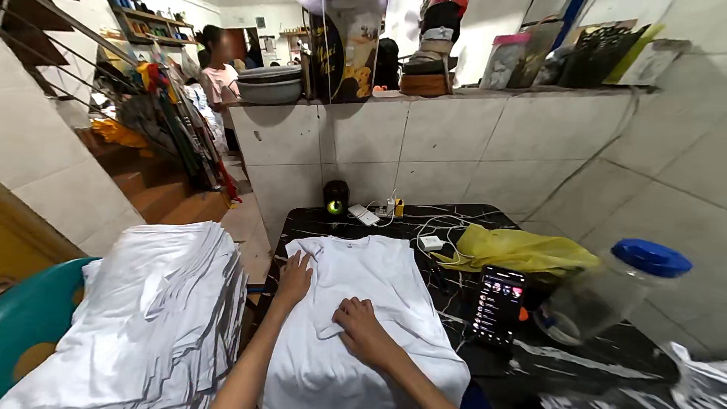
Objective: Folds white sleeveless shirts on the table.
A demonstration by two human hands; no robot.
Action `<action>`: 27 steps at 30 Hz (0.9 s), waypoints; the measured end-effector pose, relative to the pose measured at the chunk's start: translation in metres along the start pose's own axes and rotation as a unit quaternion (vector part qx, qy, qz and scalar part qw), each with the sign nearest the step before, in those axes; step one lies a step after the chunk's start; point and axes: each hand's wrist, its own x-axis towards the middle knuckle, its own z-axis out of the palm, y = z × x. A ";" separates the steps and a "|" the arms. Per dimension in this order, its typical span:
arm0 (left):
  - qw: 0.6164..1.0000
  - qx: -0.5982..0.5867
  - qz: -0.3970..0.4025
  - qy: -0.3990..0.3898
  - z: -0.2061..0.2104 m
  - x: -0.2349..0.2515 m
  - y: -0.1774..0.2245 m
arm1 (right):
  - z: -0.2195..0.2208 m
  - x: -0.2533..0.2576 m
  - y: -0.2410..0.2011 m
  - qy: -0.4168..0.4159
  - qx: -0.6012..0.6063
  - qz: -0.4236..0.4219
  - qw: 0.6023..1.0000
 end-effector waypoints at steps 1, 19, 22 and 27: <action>1.000 -0.002 -0.012 0.000 0.002 0.004 0.001 | -0.009 0.005 0.006 0.022 0.018 0.004 1.000; 0.999 0.040 0.003 0.004 0.016 0.039 0.008 | -0.056 0.057 0.136 0.156 -0.109 0.233 0.954; 0.999 -0.024 0.035 -0.032 -0.007 0.015 0.016 | -0.041 0.059 0.155 0.051 -0.076 0.273 0.958; 0.989 -0.117 0.038 0.079 -0.040 -0.126 0.031 | -0.041 0.040 0.116 0.108 -0.087 0.252 0.958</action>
